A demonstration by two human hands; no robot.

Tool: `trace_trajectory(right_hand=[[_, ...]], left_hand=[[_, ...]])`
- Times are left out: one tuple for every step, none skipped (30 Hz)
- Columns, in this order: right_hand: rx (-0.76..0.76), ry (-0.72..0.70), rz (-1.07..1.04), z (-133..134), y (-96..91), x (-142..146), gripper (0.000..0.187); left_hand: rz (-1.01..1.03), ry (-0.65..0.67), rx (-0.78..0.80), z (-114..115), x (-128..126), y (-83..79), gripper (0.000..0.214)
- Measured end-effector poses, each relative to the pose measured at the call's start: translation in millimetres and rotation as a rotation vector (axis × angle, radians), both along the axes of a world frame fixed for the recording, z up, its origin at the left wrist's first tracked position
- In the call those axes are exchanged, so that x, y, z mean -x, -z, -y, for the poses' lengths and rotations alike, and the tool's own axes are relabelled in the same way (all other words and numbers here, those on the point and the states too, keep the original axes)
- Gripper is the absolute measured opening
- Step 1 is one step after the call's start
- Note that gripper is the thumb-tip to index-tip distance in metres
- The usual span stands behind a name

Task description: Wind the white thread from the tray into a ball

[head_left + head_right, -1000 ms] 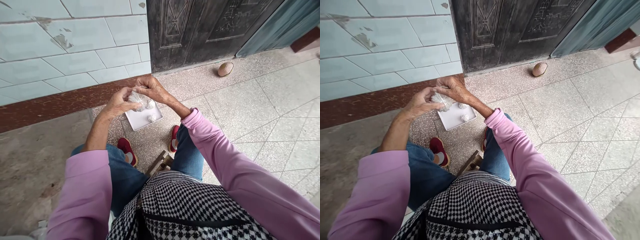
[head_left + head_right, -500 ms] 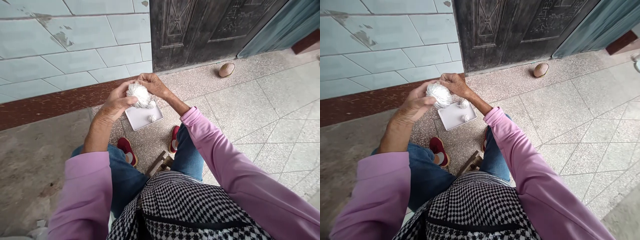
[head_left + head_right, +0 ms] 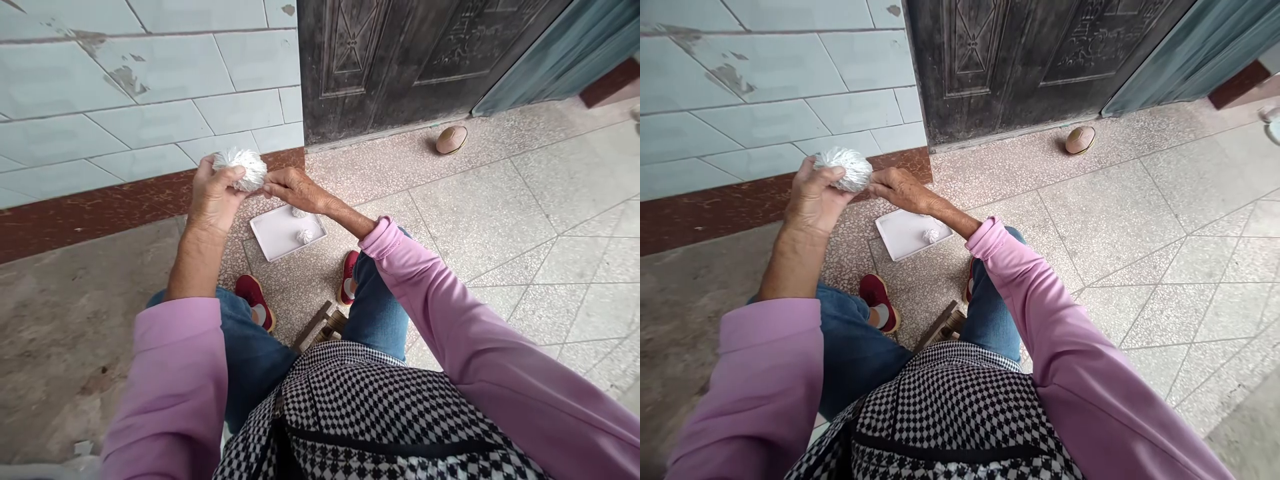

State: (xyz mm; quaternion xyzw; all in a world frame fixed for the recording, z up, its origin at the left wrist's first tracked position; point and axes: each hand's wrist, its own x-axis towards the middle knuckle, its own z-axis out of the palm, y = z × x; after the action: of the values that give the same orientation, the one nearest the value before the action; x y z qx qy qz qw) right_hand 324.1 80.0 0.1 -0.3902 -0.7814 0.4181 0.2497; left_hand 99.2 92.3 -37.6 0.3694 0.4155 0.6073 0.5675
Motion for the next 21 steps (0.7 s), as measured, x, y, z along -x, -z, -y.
trace_trajectory(right_hand=[[-0.003, 0.007, -0.01, 0, -1.8, -1, 0.04], [-0.003, 0.014, -0.031, 0, -2.8, -3, 0.041], [-0.002, 0.023, -0.061, -1, -3.3, -5, 0.042], [0.0, 0.031, -0.095, -2, -3.6, -7, 0.044], [0.002, 0.038, -0.13, -4, -3.8, -9, 0.045], [0.003, 0.043, -0.158, -4, -4.2, -11, 0.046], [0.003, 0.047, -0.173, -5, -4.9, -13, 0.045], [-0.002, 0.053, -0.179, -5, -5.9, -16, 0.044], [-0.011, 0.062, -0.175, -5, -7.1, -18, 0.043], [-0.023, 0.071, -0.165, -5, -8.2, -20, 0.043], [-0.035, 0.079, -0.152, -4, -9.1, -21, 0.044], [-0.044, 0.082, -0.14, -4, -9.4, -23, 0.045], [-0.052, 0.08, -0.132, -4, -8.9, -23, 0.047], [-0.058, 0.072, -0.129, -4, -7.5, -24, 0.05], [-0.06, 0.058, -0.131, -5, -5.3, -25, 0.051], [-0.061, 0.047, -0.14, -6, -2.3, -25, 0.053], [-0.055, 0.044, -0.153, -8, 1.3, -24, 0.054], [-0.042, 0.049, -0.168, -11, 5.5, -24, 0.054], [-0.02, 0.06, -0.181, -14, 10.2, -23, 0.054], [0.008, 0.076, -0.192, -19, 15.5, -22, 0.055], [0.032, 0.095, -0.203, -24, 21.3, -21, 0.056]], left_hand=[[-0.033, -0.013, 0.002, -2, 0, 1.9, 0.086], [-0.075, -0.024, 0.003, -3, 1, 3.9, 0.087], [-0.124, -0.027, 0.004, -3, 1, 5.9, 0.088], [-0.177, -0.016, 0.004, -3, 2, 7.5, 0.089], [-0.231, 0.014, 0.003, -1, 2, 8.4, 0.088], [-0.28, 0.062, 0.001, 1, 2, 8.6, 0.087], [-0.32, 0.122, -0.002, 5, 1, 7.8, 0.086], [-0.349, 0.187, -0.005, 9, 1, 6.0, 0.084], [-0.369, 0.25, -0.003, 13, -1, 3.4, 0.083], [-0.386, 0.308, 0.002, 17, -2, 0.2, 0.081], [-0.402, 0.362, 0.013, 22, -4, -3.2, 0.081], [-0.419, 0.413, 0.027, 25, -5, -6.7, 0.081], [-0.439, 0.469, 0.043, 28, -6, -10.0, 0.081], [-0.462, 0.53, 0.057, 31, -7, -13.0, 0.081], [-0.481, 0.59, 0.069, 33, -8, -15.8, 0.081], [-0.493, 0.643, 0.077, 34, -8, -18.3, 0.081], [-0.495, 0.687, 0.079, 36, -8, -20.6, 0.082], [-0.487, 0.721, 0.074, 37, -7, -22.9, 0.083], [-0.468, 0.742, 0.064, 38, -7, -25.0, 0.085], [-0.438, 0.748, 0.053, 39, -6, -27.0, 0.087], [-0.399, 0.743, 0.041, 40, -5, -28.9, 0.089]])
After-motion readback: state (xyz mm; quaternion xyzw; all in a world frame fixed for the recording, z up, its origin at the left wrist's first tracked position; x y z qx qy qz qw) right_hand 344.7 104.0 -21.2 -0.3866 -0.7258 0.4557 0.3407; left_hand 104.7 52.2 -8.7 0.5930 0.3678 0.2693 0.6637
